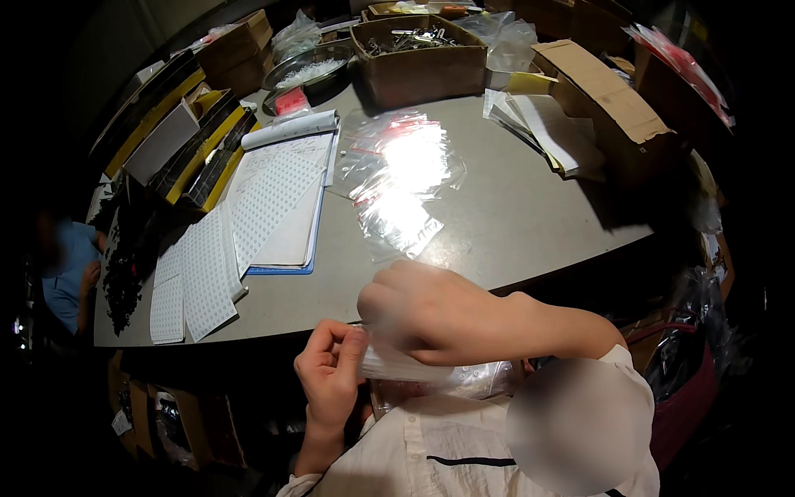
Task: The person places small white rectangular items into clear plastic bags one by one. They handle the items and bags with both hands, folding the items and inserting them into the packaging on a cluttered table.
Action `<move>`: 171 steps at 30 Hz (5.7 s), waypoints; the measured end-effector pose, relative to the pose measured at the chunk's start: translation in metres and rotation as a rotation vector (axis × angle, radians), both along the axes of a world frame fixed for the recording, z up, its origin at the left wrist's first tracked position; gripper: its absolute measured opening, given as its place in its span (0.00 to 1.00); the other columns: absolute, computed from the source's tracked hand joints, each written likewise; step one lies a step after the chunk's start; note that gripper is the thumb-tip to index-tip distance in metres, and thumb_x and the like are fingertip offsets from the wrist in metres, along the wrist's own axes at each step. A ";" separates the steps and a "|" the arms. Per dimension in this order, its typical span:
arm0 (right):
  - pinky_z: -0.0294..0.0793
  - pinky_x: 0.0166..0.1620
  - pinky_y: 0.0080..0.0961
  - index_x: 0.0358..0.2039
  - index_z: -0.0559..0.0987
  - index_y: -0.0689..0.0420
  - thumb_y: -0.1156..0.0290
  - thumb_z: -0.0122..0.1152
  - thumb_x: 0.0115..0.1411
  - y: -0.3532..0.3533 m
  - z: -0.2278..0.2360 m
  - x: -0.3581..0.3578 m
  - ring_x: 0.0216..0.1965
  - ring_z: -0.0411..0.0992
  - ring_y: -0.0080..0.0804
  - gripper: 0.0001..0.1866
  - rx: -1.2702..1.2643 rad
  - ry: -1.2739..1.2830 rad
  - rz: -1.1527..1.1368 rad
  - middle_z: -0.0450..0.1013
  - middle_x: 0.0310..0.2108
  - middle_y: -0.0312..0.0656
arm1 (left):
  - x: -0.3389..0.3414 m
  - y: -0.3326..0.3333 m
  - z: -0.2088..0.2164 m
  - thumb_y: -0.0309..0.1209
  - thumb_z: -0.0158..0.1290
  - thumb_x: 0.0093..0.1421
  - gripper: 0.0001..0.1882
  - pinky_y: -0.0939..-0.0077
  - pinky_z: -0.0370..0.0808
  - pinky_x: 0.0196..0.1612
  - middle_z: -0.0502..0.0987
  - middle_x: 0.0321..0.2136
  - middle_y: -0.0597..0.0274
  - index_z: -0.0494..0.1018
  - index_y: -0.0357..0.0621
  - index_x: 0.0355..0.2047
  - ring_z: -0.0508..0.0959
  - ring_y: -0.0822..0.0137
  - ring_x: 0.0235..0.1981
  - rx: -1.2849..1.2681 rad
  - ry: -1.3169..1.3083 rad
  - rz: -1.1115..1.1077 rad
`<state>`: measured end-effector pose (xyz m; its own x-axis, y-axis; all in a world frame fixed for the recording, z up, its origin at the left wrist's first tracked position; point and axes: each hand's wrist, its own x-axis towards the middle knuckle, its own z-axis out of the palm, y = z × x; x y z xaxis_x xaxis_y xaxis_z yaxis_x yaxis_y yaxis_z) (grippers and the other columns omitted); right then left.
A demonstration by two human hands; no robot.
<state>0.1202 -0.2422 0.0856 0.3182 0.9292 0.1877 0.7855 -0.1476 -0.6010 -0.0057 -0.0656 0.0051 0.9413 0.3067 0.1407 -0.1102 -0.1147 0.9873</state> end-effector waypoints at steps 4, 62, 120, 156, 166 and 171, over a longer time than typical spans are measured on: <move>0.70 0.45 0.41 0.39 0.72 0.59 0.78 0.65 0.46 0.001 -0.009 -0.002 0.42 0.69 0.49 0.19 0.015 -0.071 -0.037 0.68 0.35 0.47 | 0.002 -0.001 0.001 0.27 0.59 0.67 0.07 0.81 0.73 0.28 0.80 0.22 0.60 0.77 0.34 0.36 0.78 0.78 0.23 0.030 0.015 -0.002; 0.72 0.46 0.43 0.41 0.74 0.58 0.66 0.67 0.57 -0.046 0.011 0.020 0.42 0.73 0.53 0.16 -0.246 -0.053 -0.251 0.75 0.36 0.50 | -0.001 0.024 0.028 0.28 0.51 0.71 0.09 0.84 0.69 0.41 0.80 0.35 0.64 0.76 0.34 0.41 0.74 0.78 0.35 -0.276 0.040 0.086; 0.75 0.36 0.41 0.39 0.76 0.62 0.48 0.72 0.57 -0.045 -0.003 0.055 0.32 0.78 0.53 0.28 -0.633 -0.161 -0.403 0.79 0.29 0.50 | -0.009 0.035 0.001 0.29 0.51 0.72 0.08 0.84 0.68 0.41 0.77 0.33 0.63 0.73 0.35 0.38 0.73 0.77 0.34 -0.242 -0.143 0.243; 0.72 0.32 0.20 0.40 0.84 0.62 0.69 0.69 0.63 -0.048 -0.026 -0.006 0.28 0.75 0.20 0.10 0.244 0.384 -0.305 0.80 0.29 0.39 | 0.000 -0.011 0.026 0.22 0.63 0.63 0.14 0.83 0.75 0.42 0.82 0.37 0.60 0.73 0.30 0.46 0.79 0.77 0.37 -0.232 0.151 -0.102; 0.76 0.50 0.28 0.57 0.79 0.58 0.63 0.58 0.70 -0.058 -0.048 -0.007 0.45 0.79 0.35 0.19 0.223 0.726 -0.189 0.81 0.46 0.48 | 0.000 -0.011 0.010 0.18 0.63 0.58 0.19 0.82 0.75 0.33 0.80 0.38 0.60 0.72 0.33 0.49 0.78 0.76 0.35 -0.077 0.114 -0.128; 0.77 0.40 0.28 0.53 0.82 0.62 0.63 0.69 0.63 -0.057 -0.057 -0.016 0.37 0.80 0.34 0.21 0.309 0.262 -0.254 0.82 0.39 0.46 | 0.001 -0.008 0.022 0.20 0.62 0.60 0.22 0.74 0.75 0.53 0.80 0.46 0.54 0.72 0.32 0.55 0.79 0.69 0.48 -0.111 0.154 -0.216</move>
